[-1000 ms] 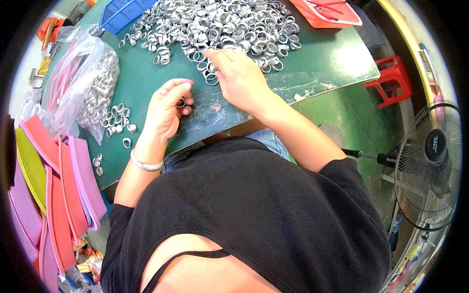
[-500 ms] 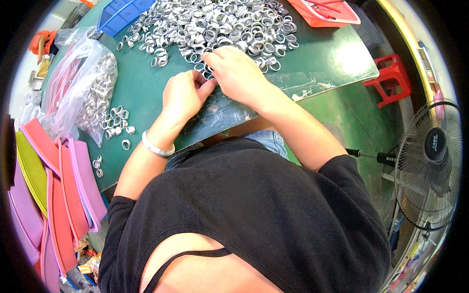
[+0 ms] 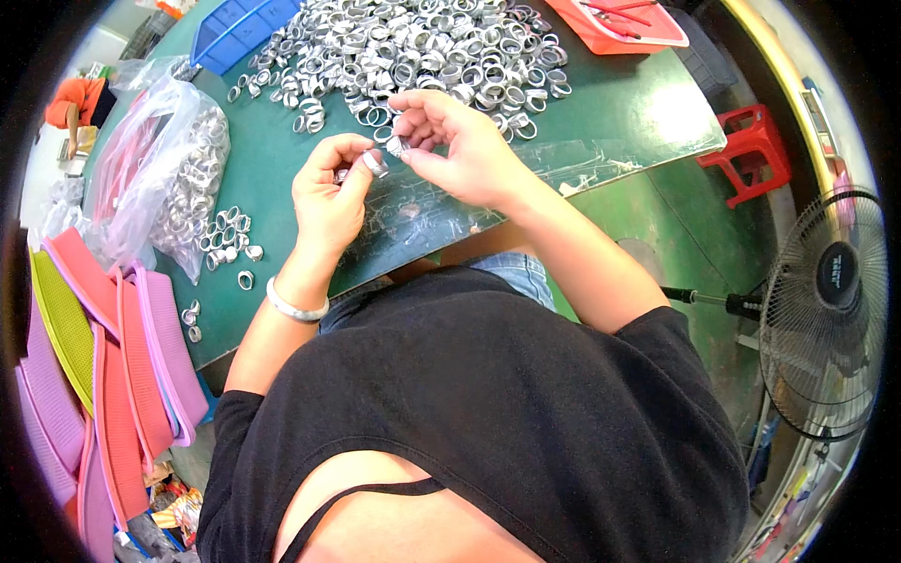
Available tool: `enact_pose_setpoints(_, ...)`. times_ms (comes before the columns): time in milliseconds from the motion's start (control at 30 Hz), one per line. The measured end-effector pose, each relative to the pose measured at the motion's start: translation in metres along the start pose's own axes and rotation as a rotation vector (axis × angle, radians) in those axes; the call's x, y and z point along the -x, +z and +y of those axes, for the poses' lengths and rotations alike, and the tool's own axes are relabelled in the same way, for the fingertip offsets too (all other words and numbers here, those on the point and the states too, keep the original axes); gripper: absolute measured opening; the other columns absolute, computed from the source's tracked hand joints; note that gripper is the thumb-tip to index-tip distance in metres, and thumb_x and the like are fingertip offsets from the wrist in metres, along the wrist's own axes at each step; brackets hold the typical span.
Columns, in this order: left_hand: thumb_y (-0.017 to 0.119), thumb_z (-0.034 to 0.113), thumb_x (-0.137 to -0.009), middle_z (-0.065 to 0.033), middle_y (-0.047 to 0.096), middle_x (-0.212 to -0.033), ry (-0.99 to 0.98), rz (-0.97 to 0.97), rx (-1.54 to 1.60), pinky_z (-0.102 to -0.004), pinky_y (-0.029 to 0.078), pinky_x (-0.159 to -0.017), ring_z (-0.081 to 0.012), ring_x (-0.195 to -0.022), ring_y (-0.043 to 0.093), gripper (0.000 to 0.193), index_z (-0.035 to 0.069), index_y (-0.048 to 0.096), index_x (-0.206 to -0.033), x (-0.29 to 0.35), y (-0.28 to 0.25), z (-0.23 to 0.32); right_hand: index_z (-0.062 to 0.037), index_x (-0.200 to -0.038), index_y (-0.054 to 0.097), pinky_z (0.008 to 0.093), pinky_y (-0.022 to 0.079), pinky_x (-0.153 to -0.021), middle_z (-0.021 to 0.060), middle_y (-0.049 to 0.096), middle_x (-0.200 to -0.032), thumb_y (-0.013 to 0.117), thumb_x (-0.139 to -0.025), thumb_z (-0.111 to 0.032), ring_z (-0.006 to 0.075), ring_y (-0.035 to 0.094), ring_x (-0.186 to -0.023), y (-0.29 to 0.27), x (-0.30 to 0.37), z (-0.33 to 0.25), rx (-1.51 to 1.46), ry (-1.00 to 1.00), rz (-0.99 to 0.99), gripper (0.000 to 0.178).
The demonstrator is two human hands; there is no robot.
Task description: The person picks up small metal rings and cylindrical caps from a table and fits them together by hand. They repeatedly pick, align, and press the parts to form assembled units, placing the finished pieces into a pile on the table.
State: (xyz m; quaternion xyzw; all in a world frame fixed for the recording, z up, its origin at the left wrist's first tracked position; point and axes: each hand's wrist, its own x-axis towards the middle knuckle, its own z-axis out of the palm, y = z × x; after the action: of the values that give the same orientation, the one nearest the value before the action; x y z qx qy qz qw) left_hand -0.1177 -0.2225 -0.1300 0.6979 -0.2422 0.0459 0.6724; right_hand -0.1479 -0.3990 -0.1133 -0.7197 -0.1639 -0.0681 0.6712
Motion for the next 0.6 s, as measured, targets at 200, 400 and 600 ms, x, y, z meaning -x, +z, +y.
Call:
enact_pose_setpoints(200,0.061,0.014,-0.087,-0.0006,0.059,-0.075,-0.615,-0.063,0.492,-0.0162,0.033,-0.046,-0.005,-0.054,0.047,0.011,0.005,0.059,-0.093,0.001,-0.007,0.026,-0.001,-0.126,0.042,0.0249,0.044,-0.087,0.0079,0.057,-0.104,0.057,-0.08,0.007,0.0116,0.055,-0.094,0.008,0.006,-0.005,-0.218,0.023,0.0,0.049)
enact_pose_setpoints(400,0.056,0.012,-0.088,-0.0056,0.062,-0.076,-0.862,-0.166,0.778,-0.0162,0.035,-0.044,-0.0056,-0.053,0.049,0.012,0.002,0.059,-0.094,0.001,-0.012,0.026,-0.0013,-0.128,0.04,0.0264,0.044,-0.088,0.0092,0.057,-0.106,0.057,-0.08,0.007,0.0137,0.056,-0.097,0.011,0.009,-0.007,-0.247,0.014,-0.002,0.051)
enact_pose_setpoints(600,0.048,0.012,-0.089,-0.0079,0.06,-0.082,-0.915,-0.151,0.721,-0.0175,0.041,-0.046,-0.0088,-0.058,0.052,0.017,-0.001,0.055,-0.097,-0.001,-0.015,0.03,-0.0018,-0.13,0.038,0.0281,0.045,-0.088,0.0095,0.057,-0.106,0.056,-0.079,0.01,0.0146,0.056,-0.098,0.011,0.01,-0.005,-0.206,-0.045,-0.012,0.055)
